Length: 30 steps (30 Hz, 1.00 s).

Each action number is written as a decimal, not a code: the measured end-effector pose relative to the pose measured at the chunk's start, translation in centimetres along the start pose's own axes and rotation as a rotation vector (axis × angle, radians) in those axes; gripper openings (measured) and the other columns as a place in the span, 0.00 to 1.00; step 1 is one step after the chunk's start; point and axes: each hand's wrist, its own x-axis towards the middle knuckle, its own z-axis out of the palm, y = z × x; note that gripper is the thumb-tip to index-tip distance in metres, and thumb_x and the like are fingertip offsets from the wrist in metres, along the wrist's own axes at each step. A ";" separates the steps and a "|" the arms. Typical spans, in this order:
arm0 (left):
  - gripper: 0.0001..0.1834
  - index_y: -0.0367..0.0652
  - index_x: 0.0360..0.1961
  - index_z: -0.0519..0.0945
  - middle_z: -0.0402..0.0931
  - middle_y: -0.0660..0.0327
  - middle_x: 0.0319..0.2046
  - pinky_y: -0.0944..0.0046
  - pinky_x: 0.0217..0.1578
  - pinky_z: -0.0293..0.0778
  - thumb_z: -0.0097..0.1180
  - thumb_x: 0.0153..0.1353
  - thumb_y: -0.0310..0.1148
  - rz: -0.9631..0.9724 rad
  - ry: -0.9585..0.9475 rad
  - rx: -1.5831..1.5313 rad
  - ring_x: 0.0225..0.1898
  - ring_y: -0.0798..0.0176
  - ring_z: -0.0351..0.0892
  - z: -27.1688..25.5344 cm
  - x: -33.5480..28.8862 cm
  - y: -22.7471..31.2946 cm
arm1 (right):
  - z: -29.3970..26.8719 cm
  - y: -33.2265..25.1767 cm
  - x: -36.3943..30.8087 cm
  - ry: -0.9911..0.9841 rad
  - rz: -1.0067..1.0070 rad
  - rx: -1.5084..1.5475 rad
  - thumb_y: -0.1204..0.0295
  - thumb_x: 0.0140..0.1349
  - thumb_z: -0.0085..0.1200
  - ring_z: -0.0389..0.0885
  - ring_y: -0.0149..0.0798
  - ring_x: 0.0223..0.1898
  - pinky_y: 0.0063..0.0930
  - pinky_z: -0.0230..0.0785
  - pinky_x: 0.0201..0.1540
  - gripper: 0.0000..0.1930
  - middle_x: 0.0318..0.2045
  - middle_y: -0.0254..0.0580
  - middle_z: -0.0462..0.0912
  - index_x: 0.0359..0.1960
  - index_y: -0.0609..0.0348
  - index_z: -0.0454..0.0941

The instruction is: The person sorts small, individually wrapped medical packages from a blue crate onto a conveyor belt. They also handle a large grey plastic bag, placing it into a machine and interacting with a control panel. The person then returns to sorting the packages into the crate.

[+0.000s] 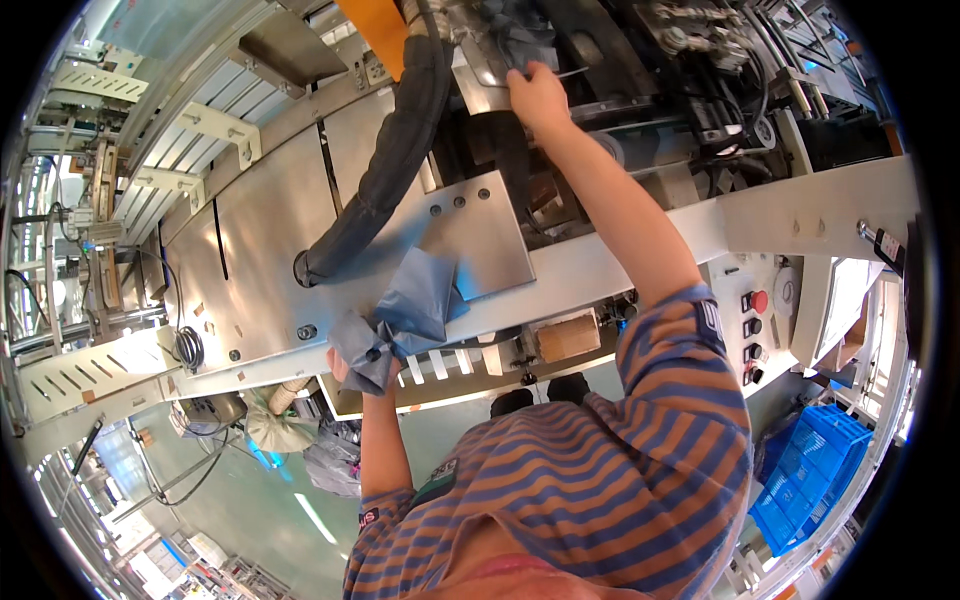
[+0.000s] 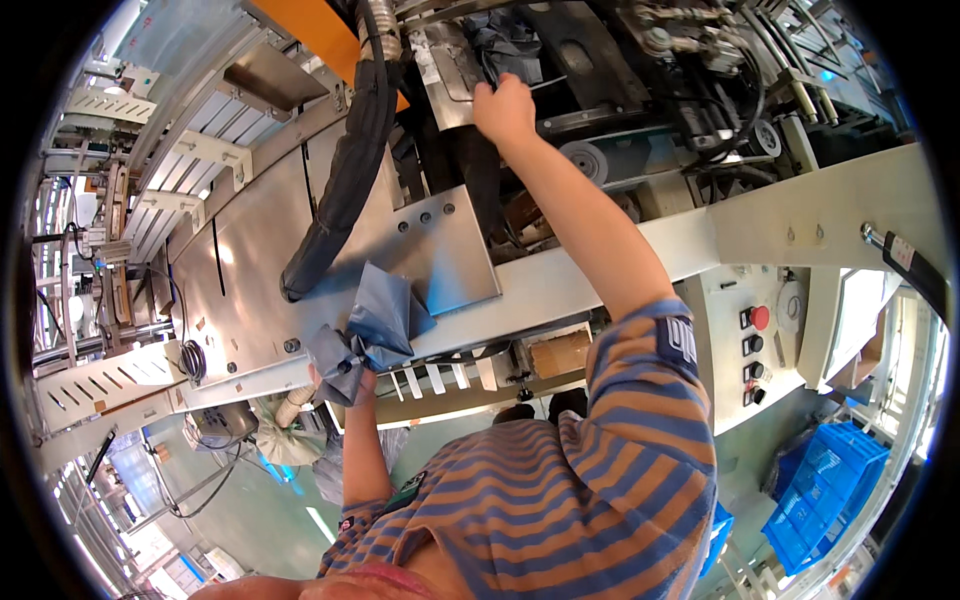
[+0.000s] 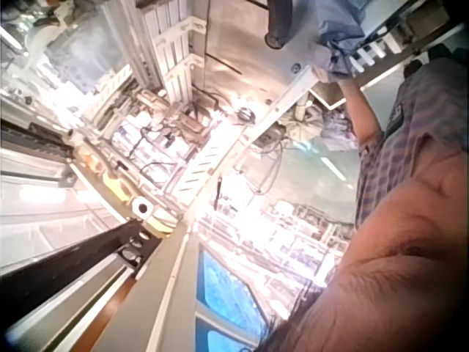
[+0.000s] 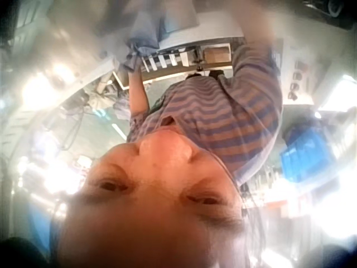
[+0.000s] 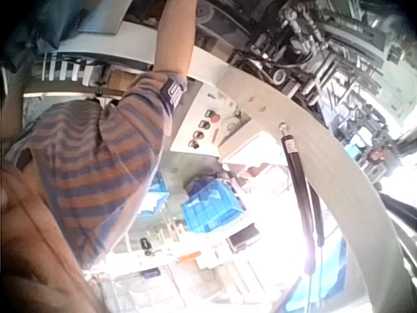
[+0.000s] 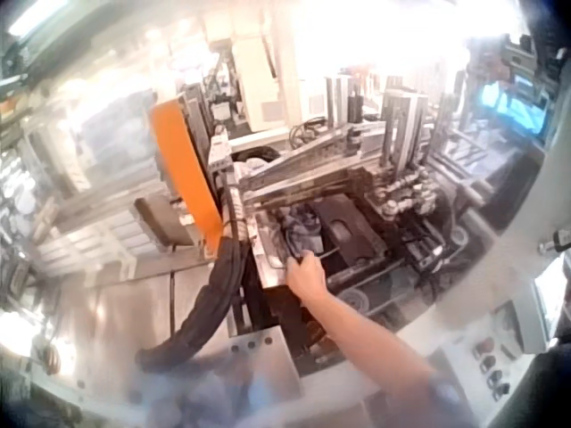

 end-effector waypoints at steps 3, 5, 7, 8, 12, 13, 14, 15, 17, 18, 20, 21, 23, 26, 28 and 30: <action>0.15 0.41 0.30 0.79 0.79 0.59 0.28 0.59 0.32 0.68 0.59 0.42 0.38 -0.099 -0.021 -0.097 0.30 0.56 0.79 0.2 -0.6 -1.0 | 1.5 1.8 6.7 0.164 0.271 -0.108 0.61 0.54 0.49 0.62 0.58 0.53 0.43 0.61 0.53 0.29 0.53 0.60 0.61 0.50 0.72 0.59; 0.16 0.41 0.35 0.78 0.78 0.59 0.35 0.58 0.38 0.67 0.52 0.50 0.40 -0.022 -0.224 0.220 0.36 0.56 0.77 -0.7 0.0 -0.4 | 1.9 2.5 9.7 0.230 0.503 -0.115 0.58 0.54 0.50 0.62 0.55 0.54 0.43 0.61 0.53 0.30 0.53 0.59 0.61 0.50 0.72 0.60; 0.17 0.41 0.43 0.76 0.77 0.60 0.40 0.58 0.45 0.66 0.46 0.58 0.39 0.241 -0.217 0.492 0.42 0.54 0.75 -1.6 0.0 0.5 | 2.1 2.1 11.1 0.227 0.636 -0.024 0.56 0.54 0.51 0.63 0.53 0.54 0.42 0.61 0.53 0.31 0.53 0.58 0.61 0.50 0.72 0.61; 0.18 0.41 0.43 0.76 0.77 0.59 0.39 0.58 0.43 0.66 0.47 0.57 0.40 0.162 -0.257 0.473 0.41 0.54 0.75 -1.6 -1.1 -0.7 | 2.2 1.7 11.3 0.237 0.656 0.022 0.55 0.54 0.51 0.64 0.53 0.53 0.42 0.61 0.53 0.32 0.53 0.58 0.61 0.50 0.73 0.61; 0.21 0.42 0.42 0.76 0.77 0.59 0.37 0.58 0.40 0.66 0.46 0.53 0.45 -0.032 -0.336 0.380 0.38 0.54 0.75 -2.0 -2.4 -1.3 | 4.0 0.8 11.5 0.276 0.724 0.003 0.51 0.52 0.52 0.64 0.51 0.54 0.44 0.60 0.53 0.35 0.53 0.57 0.62 0.50 0.73 0.61; 0.22 0.42 0.42 0.76 0.77 0.59 0.37 0.57 0.39 0.66 0.46 0.53 0.47 -0.047 -0.347 0.366 0.38 0.54 0.75 -2.1 -2.1 -0.9 | 4.9 2.1 11.7 0.336 0.831 0.016 0.47 0.49 0.54 0.66 0.52 0.53 0.42 0.62 0.52 0.40 0.51 0.57 0.65 0.52 0.72 0.60; 0.23 0.43 0.42 0.76 0.77 0.59 0.36 0.57 0.39 0.66 0.45 0.52 0.48 -0.062 -0.362 0.357 0.37 0.54 0.75 -2.2 -1.9 -0.6 | 5.5 3.6 11.8 0.320 0.869 0.080 0.46 0.48 0.54 0.67 0.51 0.52 0.41 0.62 0.52 0.41 0.50 0.56 0.67 0.51 0.72 0.61; 0.24 0.43 0.42 0.76 0.77 0.59 0.36 0.57 0.39 0.66 0.45 0.51 0.50 -0.076 -0.377 0.354 0.37 0.54 0.75 -2.3 -1.6 -0.4 | 6.1 4.6 12.4 0.303 0.893 0.161 0.45 0.47 0.55 0.69 0.51 0.51 0.40 0.63 0.51 0.41 0.49 0.56 0.68 0.50 0.72 0.62; 0.26 0.44 0.42 0.77 0.77 0.60 0.36 0.56 0.38 0.65 0.44 0.50 0.52 -0.114 -0.409 0.323 0.36 0.54 0.75 -2.0 -0.9 -0.1 | 8.0 9.2 16.9 0.229 0.848 0.356 0.45 0.44 0.57 0.75 0.49 0.45 0.37 0.68 0.46 0.39 0.44 0.55 0.75 0.44 0.74 0.69; 0.27 0.44 0.41 0.77 0.77 0.60 0.35 0.56 0.37 0.65 0.44 0.49 0.54 -0.169 -0.434 0.313 0.36 0.55 0.76 -2.0 -0.9 0.0 | 8.7 10.3 18.5 0.240 0.814 0.478 0.46 0.45 0.58 0.76 0.49 0.44 0.37 0.68 0.45 0.38 0.43 0.55 0.75 0.43 0.74 0.70; 0.29 0.45 0.41 0.77 0.77 0.60 0.35 0.56 0.37 0.65 0.43 0.48 0.56 -0.347 -0.499 0.283 0.35 0.55 0.76 -1.7 -0.9 0.0 | 9.3 10.2 19.9 0.271 0.732 0.732 0.48 0.46 0.58 0.77 0.48 0.42 0.37 0.69 0.43 0.35 0.42 0.55 0.76 0.40 0.74 0.72; 0.30 0.45 0.41 0.77 0.77 0.60 0.34 0.55 0.36 0.65 0.43 0.47 0.58 -0.448 -0.515 0.313 0.35 0.55 0.76 -2.5 -1.9 0.0 | 7.4 3.3 14.4 0.207 0.691 0.690 0.63 0.50 0.53 0.77 0.48 0.36 0.37 0.68 0.34 0.23 0.41 0.55 0.76 0.40 0.74 0.71; 0.30 0.46 0.40 0.77 0.77 0.60 0.34 0.54 0.37 0.65 0.43 0.46 0.58 -0.289 -0.498 0.322 0.35 0.54 0.75 -2.1 -1.9 -0.6 | 6.3 2.6 13.5 0.358 0.554 0.629 0.65 0.52 0.52 0.77 0.47 0.38 0.36 0.68 0.37 0.21 0.41 0.56 0.76 0.42 0.71 0.71; 0.25 0.45 0.38 0.78 0.77 0.59 0.35 0.52 0.39 0.65 0.46 0.46 0.51 0.083 -0.266 0.268 0.37 0.52 0.74 -1.9 -0.7 -0.3 | 2.3 -0.7 10.3 0.480 0.437 0.684 0.64 0.55 0.51 0.77 0.48 0.36 0.38 0.68 0.36 0.20 0.38 0.55 0.76 0.42 0.70 0.70; 0.22 0.44 0.38 0.77 0.77 0.59 0.35 0.55 0.41 0.65 0.50 0.47 0.48 0.022 -0.272 0.286 0.41 0.53 0.74 -1.1 -2.3 -2.2 | -1.0 -2.3 7.3 0.479 0.358 0.794 0.64 0.57 0.50 0.76 0.44 0.32 0.37 0.67 0.34 0.18 0.35 0.52 0.77 0.39 0.70 0.69; 0.25 0.40 0.50 0.66 0.70 0.55 0.47 0.57 0.52 0.61 0.44 0.55 0.44 0.066 -0.307 -0.195 0.50 0.54 0.68 -0.3 -0.3 -1.4 | -3.7 0.1 7.1 0.871 -0.244 0.830 0.63 0.55 0.49 0.79 0.45 0.30 0.35 0.68 0.34 0.16 0.26 0.54 0.79 0.27 0.68 0.77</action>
